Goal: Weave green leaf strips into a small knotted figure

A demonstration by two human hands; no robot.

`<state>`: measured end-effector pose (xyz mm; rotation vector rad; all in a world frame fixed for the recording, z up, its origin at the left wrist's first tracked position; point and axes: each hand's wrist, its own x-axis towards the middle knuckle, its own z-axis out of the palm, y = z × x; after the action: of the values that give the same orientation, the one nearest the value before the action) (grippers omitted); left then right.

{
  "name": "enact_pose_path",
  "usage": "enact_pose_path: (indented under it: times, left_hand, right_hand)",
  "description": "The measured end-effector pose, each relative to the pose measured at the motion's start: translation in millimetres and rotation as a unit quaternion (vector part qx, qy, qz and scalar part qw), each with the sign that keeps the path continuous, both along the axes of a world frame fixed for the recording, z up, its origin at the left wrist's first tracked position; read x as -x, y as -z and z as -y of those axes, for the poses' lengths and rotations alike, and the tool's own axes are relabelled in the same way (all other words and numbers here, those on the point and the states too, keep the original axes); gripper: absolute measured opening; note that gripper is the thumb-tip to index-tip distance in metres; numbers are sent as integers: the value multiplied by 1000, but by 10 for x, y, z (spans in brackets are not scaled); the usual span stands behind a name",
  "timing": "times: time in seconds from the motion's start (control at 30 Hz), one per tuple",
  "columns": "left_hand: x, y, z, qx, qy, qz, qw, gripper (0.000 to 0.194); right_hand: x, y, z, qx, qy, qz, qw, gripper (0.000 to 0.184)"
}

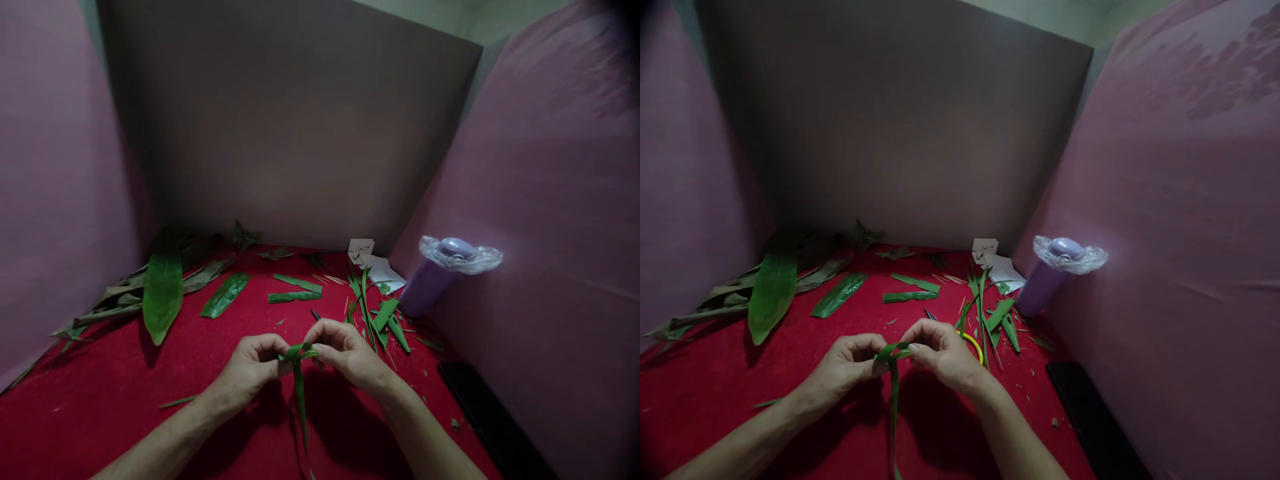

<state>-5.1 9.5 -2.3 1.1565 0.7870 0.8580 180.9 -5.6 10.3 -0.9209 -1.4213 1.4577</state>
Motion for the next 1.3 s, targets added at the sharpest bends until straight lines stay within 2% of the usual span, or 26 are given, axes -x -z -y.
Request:
enact_pose_path:
  times: [0.33,0.57,0.8,0.9,1.07,1.3]
  left_hand:
    - [-10,-36,29,41,-8,21,999,24]
    - [0,26,10,34,-11,3,999,26]
    - [14,140,-29,24,11,-18,999,23]
    - [37,148,-37,38,21,-1,999,23]
    - [91,80,-40,55,20,70,996,17]
    - [83,57,-35,45,19,73,996,18]
  right_hand:
    - [79,32,22,-11,24,-30,999,15]
    - [62,65,-13,-27,92,-58,994,14]
    - [-2,23,-13,10,56,-114,992,21]
    - [-56,-36,-3,21,39,-101,994,21]
    - [-132,-110,-9,8,45,-23,999,22]
    - [-72,-41,-27,-8,70,0,997,17]
